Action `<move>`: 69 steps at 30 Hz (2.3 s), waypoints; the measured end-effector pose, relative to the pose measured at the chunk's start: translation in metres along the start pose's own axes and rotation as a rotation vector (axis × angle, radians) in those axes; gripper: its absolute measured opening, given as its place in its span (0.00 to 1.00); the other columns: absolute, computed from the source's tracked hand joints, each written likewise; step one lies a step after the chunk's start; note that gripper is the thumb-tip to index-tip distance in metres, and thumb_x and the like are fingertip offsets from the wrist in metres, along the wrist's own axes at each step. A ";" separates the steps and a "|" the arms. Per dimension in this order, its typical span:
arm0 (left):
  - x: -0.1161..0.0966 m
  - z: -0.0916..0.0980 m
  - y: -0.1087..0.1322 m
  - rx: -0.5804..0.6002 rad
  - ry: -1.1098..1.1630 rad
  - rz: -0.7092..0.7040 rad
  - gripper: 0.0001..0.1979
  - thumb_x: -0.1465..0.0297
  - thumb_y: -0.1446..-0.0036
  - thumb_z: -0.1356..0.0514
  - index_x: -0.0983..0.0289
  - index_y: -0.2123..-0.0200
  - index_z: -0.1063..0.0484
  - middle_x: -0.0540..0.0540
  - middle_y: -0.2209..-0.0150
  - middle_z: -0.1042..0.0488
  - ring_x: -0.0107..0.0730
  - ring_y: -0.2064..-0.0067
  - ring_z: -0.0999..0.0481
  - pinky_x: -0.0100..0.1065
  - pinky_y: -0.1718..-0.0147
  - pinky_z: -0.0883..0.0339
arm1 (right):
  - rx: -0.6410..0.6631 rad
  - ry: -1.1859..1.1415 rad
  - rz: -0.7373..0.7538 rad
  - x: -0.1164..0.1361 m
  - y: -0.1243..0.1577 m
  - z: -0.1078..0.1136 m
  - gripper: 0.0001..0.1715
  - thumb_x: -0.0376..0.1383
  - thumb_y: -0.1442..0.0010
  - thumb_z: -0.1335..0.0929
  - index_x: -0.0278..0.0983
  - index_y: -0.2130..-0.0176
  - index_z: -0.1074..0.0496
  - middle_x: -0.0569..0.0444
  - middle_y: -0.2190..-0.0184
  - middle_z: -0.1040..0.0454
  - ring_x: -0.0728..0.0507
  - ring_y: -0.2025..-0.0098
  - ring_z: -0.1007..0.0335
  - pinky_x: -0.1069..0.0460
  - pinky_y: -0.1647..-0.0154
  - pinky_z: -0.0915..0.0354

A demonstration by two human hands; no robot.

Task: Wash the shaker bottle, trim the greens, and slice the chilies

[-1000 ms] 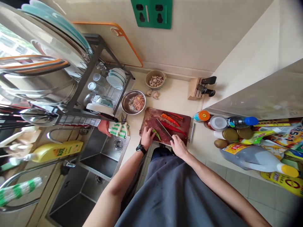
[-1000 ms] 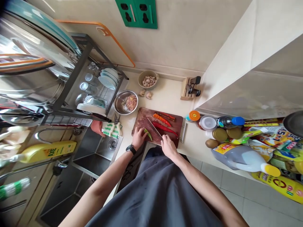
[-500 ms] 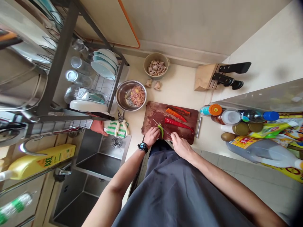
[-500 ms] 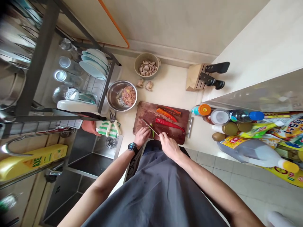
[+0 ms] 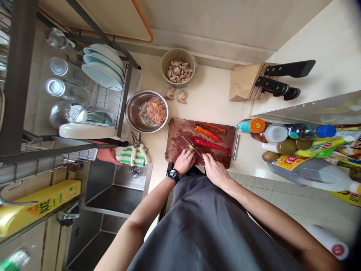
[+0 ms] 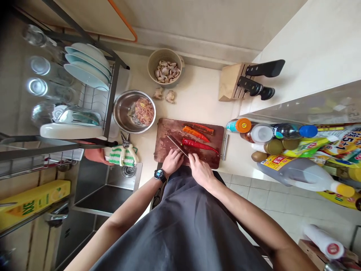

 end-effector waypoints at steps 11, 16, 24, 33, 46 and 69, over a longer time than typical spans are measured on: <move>0.020 0.041 0.002 -0.020 0.107 0.236 0.10 0.77 0.36 0.43 0.62 0.54 0.26 0.56 0.58 0.21 0.37 0.57 0.23 0.40 0.54 0.28 | -0.111 -0.176 0.025 -0.017 0.010 -0.006 0.26 0.30 0.28 0.45 0.30 0.34 0.42 0.36 0.38 0.33 0.39 0.48 0.24 0.47 0.51 0.27; 0.017 0.033 0.003 -0.100 -0.099 0.180 0.12 0.72 0.32 0.42 0.61 0.49 0.24 0.60 0.51 0.21 0.46 0.50 0.26 0.48 0.49 0.31 | -0.001 -0.090 0.022 -0.010 0.005 -0.008 0.26 0.33 0.27 0.47 0.32 0.34 0.42 0.38 0.38 0.33 0.40 0.52 0.22 0.48 0.54 0.27; 0.022 0.024 0.008 -0.115 0.013 0.058 0.14 0.73 0.30 0.47 0.62 0.48 0.24 0.61 0.52 0.21 0.43 0.49 0.26 0.44 0.48 0.29 | 0.069 0.083 0.031 0.001 0.003 0.003 0.30 0.30 0.28 0.48 0.33 0.30 0.47 0.36 0.36 0.36 0.40 0.53 0.22 0.49 0.57 0.27; 0.034 0.018 0.010 -0.093 0.046 0.016 0.13 0.73 0.29 0.48 0.63 0.61 0.23 0.59 0.63 0.22 0.40 0.56 0.26 0.40 0.58 0.28 | 0.108 0.191 0.039 0.025 0.001 0.016 0.29 0.30 0.27 0.50 0.32 0.30 0.48 0.33 0.41 0.35 0.41 0.59 0.21 0.50 0.62 0.26; 0.042 0.008 0.017 -0.042 0.109 0.042 0.15 0.73 0.30 0.49 0.61 0.60 0.21 0.59 0.62 0.21 0.40 0.55 0.23 0.42 0.54 0.26 | 0.163 0.151 0.018 0.032 -0.011 0.003 0.28 0.27 0.29 0.49 0.30 0.34 0.44 0.32 0.41 0.34 0.43 0.59 0.20 0.51 0.61 0.26; 0.042 0.005 0.015 0.013 0.089 0.055 0.15 0.73 0.30 0.49 0.62 0.58 0.22 0.59 0.61 0.21 0.42 0.54 0.22 0.45 0.54 0.24 | 0.199 0.088 -0.004 0.034 -0.026 -0.001 0.24 0.27 0.29 0.49 0.32 0.39 0.40 0.35 0.42 0.32 0.41 0.60 0.20 0.50 0.63 0.27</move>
Point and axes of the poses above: each hand's wrist, its own y-axis away from the middle knuckle, its own z-axis out of the back of the hand, x = y × z, the point moved 2 cm from there along -y, towards the middle knuckle
